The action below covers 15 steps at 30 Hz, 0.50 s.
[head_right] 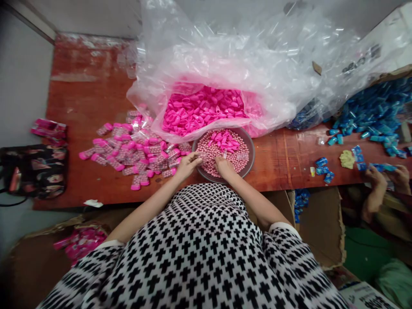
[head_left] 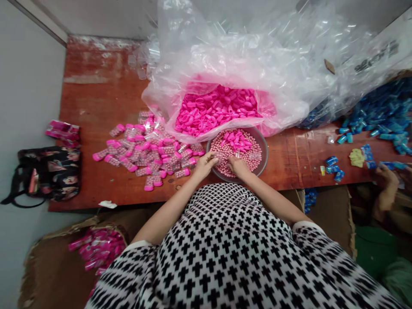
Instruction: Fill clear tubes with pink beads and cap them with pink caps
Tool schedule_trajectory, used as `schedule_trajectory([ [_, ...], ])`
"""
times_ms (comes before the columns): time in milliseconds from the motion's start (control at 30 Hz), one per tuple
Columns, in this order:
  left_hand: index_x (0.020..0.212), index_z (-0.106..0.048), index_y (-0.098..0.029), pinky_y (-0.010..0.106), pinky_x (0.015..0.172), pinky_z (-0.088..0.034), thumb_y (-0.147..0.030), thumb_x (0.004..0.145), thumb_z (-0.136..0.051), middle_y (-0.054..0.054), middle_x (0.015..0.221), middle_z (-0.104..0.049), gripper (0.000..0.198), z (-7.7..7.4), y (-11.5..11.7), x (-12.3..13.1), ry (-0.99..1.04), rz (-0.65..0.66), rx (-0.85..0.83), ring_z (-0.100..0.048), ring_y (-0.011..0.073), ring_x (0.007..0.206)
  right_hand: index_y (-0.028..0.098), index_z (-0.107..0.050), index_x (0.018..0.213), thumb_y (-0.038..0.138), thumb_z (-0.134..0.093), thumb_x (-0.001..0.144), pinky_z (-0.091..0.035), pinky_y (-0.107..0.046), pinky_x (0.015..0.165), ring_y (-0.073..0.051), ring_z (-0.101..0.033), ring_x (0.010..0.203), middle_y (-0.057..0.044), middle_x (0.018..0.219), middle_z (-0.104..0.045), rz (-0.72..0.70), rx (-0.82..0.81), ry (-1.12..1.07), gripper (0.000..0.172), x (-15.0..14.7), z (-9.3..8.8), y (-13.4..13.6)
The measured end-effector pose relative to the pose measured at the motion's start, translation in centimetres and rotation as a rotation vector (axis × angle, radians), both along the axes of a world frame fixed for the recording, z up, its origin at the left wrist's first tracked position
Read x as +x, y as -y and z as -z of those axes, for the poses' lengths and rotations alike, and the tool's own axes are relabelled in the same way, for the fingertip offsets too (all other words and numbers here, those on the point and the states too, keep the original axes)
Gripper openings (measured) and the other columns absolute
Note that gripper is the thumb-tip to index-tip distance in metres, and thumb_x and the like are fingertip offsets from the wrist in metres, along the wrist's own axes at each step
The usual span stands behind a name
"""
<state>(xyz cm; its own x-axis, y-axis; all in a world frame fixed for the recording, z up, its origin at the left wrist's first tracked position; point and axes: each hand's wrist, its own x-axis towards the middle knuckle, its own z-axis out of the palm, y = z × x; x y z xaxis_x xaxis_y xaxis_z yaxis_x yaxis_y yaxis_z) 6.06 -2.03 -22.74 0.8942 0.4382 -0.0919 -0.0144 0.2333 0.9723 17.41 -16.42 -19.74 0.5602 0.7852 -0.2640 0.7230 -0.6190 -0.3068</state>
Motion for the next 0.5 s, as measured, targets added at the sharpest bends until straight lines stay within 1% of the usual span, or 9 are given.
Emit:
schedule_trajectory([
  [67,0.105,-0.06,-0.014,0.031,0.08,-0.052,-0.03,0.075,-0.059,0.007,0.099,-0.067,0.035,0.0,-0.2,-0.2,0.006,0.012,0.008,-0.063,0.0168,0.088,0.014,-0.06,0.104,0.021,-0.049,0.087,-0.045,-0.032,0.079,-0.021,-0.06,0.091,-0.015,0.108,-0.062,-0.033,-0.11,0.035,0.021,-0.2,0.9,-0.9],
  [133,0.104,-0.06,-0.015,0.031,0.082,-0.051,-0.026,0.073,-0.06,0.007,0.101,-0.067,0.033,-0.3,-0.3,-0.3,0.0,0.017,0.061,-0.062,0.0171,0.093,0.013,-0.062,0.095,0.019,-0.048,0.087,-0.044,-0.029,0.078,-0.018,-0.06,0.087,-0.013,0.099,-0.064,-0.064,-0.128,0.014,0.018,0.0,1.3,-1.3],
  [200,0.104,-0.06,-0.015,0.031,0.085,-0.049,-0.022,0.073,-0.06,0.006,0.104,-0.067,0.031,-0.6,-0.3,-0.4,-0.013,0.023,0.119,-0.062,0.0171,0.096,0.013,-0.064,0.087,0.02,-0.047,0.088,-0.043,-0.026,0.078,-0.015,-0.059,0.083,-0.009,0.09,-0.066,-0.084,-0.112,-0.009,0.019,0.6,0.9,-1.1],
  [267,0.104,-0.061,-0.015,0.032,0.087,-0.048,-0.018,0.074,-0.058,0.006,0.104,-0.067,0.03,-1.0,-0.1,-0.4,-0.035,0.034,0.183,-0.062,0.0171,0.096,0.014,-0.065,0.085,0.023,-0.047,0.089,-0.043,-0.025,0.075,-0.014,-0.059,0.079,-0.005,0.084,-0.067,-0.054,-0.003,-0.052,0.021,1.3,-0.2,-0.5],
  [333,0.104,-0.062,-0.015,0.033,0.089,-0.048,-0.015,0.075,-0.058,0.005,0.102,-0.068,0.03,-1.3,0.2,-0.2,-0.065,0.048,0.275,-0.062,0.0177,0.095,0.015,-0.066,0.088,0.029,-0.049,0.088,-0.044,-0.025,0.073,-0.014,-0.06,0.076,-0.004,0.082,-0.067,0.016,0.203,-0.119,0.022,1.6,-1.7,0.1],
  [400,0.105,-0.063,-0.017,0.034,0.09,-0.047,-0.013,0.074,-0.058,0.004,0.101,-0.069,0.031,-1.5,0.6,0.2,-0.092,0.075,0.372,-0.062,0.0183,0.094,0.018,-0.067,0.091,0.032,-0.054,0.086,-0.045,-0.027,0.074,-0.015,-0.061,0.078,-0.004,0.085,-0.068,0.062,0.401,-0.171,0.021,1.4,-3.3,0.2],
  [433,0.106,-0.064,-0.018,0.035,0.09,-0.047,-0.012,0.074,-0.058,0.004,0.102,-0.069,0.033,-1.5,0.8,0.4,-0.1,0.09,0.406,-0.062,0.0185,0.095,0.019,-0.068,0.094,0.033,-0.056,0.084,-0.046,-0.028,0.077,-0.016,-0.062,0.081,-0.004,0.089,-0.069,0.054,0.45,-0.182,0.02,1.2,-4.0,0.1],
  [500,0.107,-0.064,-0.018,0.036,0.092,-0.047,-0.012,0.074,-0.058,0.004,0.105,-0.069,0.034,-1.5,1.2,0.7,-0.103,0.111,0.434,-0.062,0.0192,0.097,0.022,-0.068,0.1,0.031,-0.06,0.082,-0.045,-0.029,0.082,-0.018,-0.062,0.088,-0.004,0.097,-0.069,0.006,0.472,-0.196,0.022,0.7,-5.1,-0.3],
])
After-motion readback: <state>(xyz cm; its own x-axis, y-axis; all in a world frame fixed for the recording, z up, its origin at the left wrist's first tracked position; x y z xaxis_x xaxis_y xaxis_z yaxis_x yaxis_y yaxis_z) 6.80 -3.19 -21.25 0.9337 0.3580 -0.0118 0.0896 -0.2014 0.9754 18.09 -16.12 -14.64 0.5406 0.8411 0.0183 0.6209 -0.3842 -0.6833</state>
